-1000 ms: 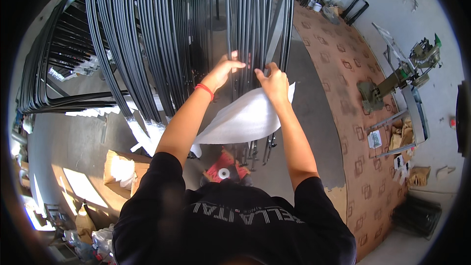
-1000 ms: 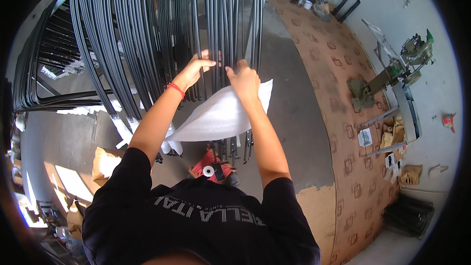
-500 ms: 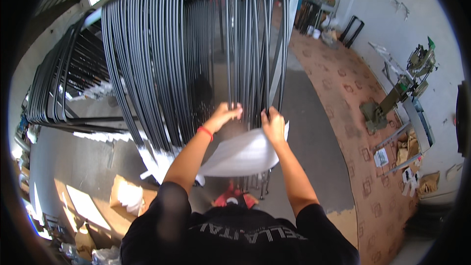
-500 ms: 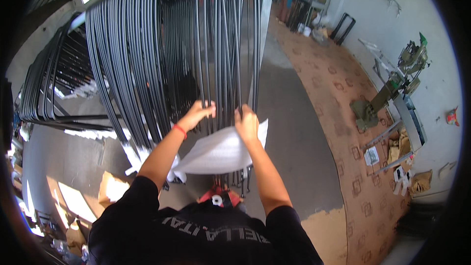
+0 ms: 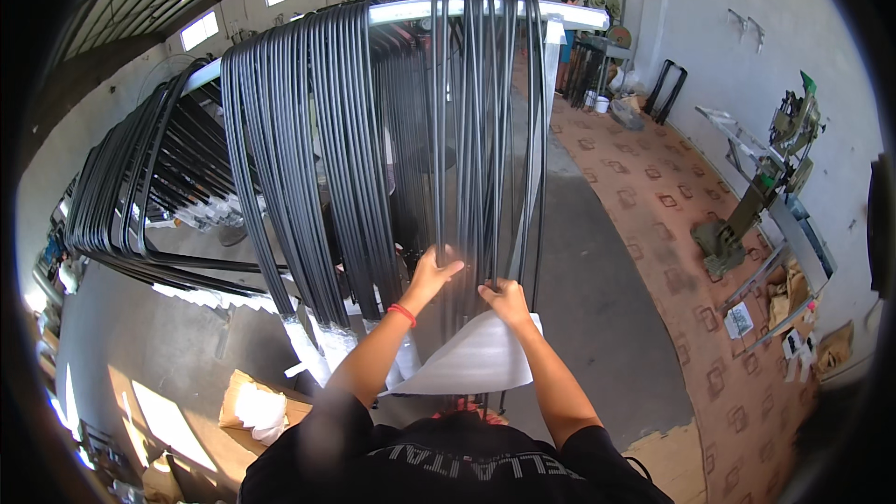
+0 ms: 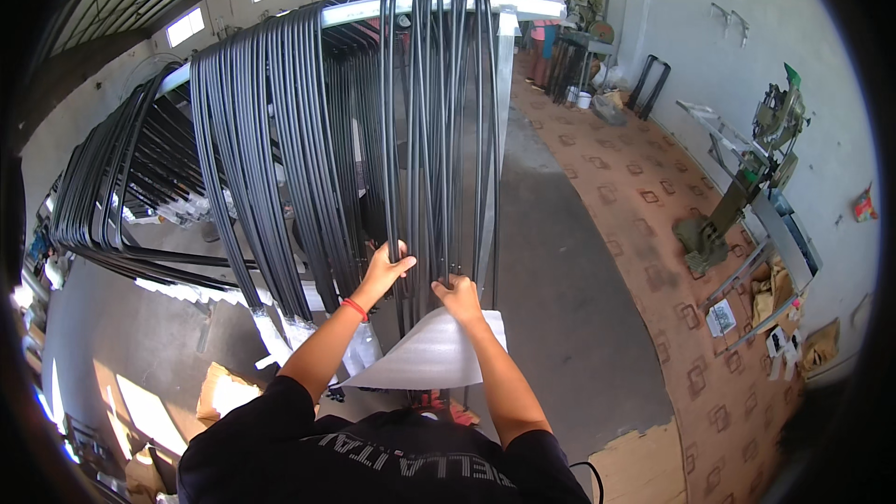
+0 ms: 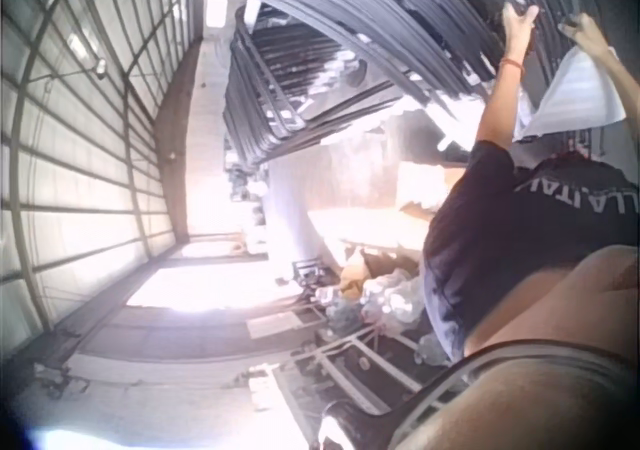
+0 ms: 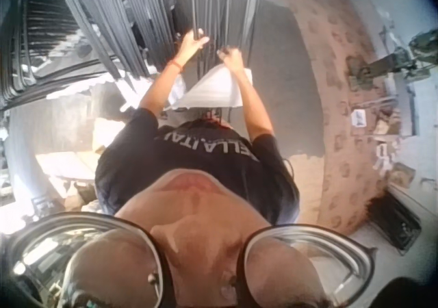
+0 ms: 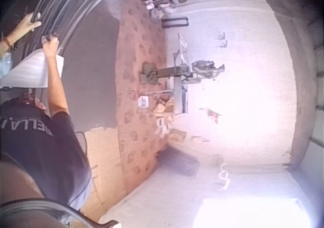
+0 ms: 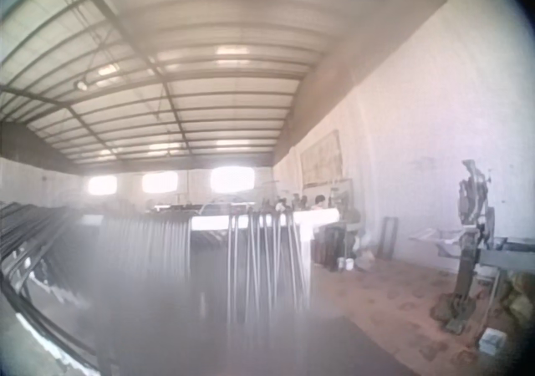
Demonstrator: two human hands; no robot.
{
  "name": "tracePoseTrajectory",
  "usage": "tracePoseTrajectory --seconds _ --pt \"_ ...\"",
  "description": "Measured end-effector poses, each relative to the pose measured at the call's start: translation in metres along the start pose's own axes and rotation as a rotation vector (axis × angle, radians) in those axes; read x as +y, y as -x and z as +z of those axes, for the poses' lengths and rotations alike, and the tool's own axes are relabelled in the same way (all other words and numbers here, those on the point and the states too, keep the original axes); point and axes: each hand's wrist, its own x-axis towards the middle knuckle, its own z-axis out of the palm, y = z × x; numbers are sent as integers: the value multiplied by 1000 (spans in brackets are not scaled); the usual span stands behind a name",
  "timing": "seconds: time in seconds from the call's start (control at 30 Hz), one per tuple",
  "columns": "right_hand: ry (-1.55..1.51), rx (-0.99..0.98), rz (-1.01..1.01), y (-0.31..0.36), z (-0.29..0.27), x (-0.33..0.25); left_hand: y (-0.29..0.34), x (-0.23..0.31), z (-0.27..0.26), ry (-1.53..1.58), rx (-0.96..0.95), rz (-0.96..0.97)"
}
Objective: The person wraps the ends of black metal pipes hanging from a rack with white foam sheets and secures them with clear tape. They repeatedly apply a sheet, wrap it around the bottom of the pipe, and tape it in place.
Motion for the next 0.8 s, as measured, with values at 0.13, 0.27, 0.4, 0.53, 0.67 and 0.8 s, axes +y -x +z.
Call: tracePoseTrajectory --seconds 0.13,0.27,0.4,0.53,0.67,0.8 --pt "58 -4 10 2 5 -3 5 6 -7 55 7 -67" --pt "0 43 -12 7 4 -9 4 22 -10 301 -167 -241" --pt "-18 -28 -57 9 -8 -19 11 30 -15 253 -298 -119" --pt "-30 -109 20 7 -17 -14 6 30 -4 -24 -293 -94" --pt "-65 -145 69 11 -20 -13 9 37 12 -39 -118 -178" --pt "-187 -266 131 10 -28 -9 13 43 14 -108 -14 -169"
